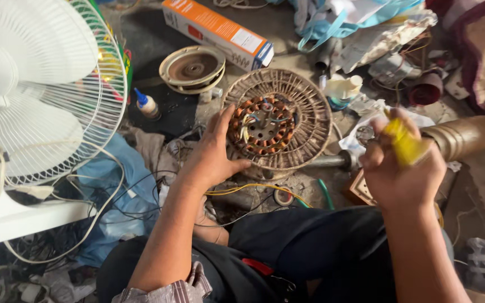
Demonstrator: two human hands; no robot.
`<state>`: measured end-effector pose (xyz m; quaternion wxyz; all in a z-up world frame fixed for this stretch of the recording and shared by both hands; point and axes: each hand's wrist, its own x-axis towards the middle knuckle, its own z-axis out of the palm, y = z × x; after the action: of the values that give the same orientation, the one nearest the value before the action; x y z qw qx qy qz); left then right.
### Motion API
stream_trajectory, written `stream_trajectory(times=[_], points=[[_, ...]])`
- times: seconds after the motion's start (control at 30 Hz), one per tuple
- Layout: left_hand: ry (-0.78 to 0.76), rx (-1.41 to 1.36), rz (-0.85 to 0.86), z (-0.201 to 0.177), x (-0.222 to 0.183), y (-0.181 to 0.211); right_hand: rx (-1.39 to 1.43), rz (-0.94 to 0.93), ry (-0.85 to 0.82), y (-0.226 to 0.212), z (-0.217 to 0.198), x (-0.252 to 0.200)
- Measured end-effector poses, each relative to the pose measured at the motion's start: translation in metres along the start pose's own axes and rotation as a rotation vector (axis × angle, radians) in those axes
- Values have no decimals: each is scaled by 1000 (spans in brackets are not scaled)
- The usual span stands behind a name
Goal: The person uses a screwdriver to loosen and remove screws from a fan motor housing, then separates the housing from the stator. The person hands the removed housing to another person and continues to handle the stator.
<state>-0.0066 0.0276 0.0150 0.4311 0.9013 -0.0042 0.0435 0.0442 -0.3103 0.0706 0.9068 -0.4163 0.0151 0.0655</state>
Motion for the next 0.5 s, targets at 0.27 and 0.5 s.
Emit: stream_trajectory(times=[0.27, 0.5], points=[[124, 243, -14, -25, 1, -10, -309, -32, 253, 72, -1, 57], [149, 191, 24, -20, 7, -6, -323, -71, 310, 76, -11, 63]])
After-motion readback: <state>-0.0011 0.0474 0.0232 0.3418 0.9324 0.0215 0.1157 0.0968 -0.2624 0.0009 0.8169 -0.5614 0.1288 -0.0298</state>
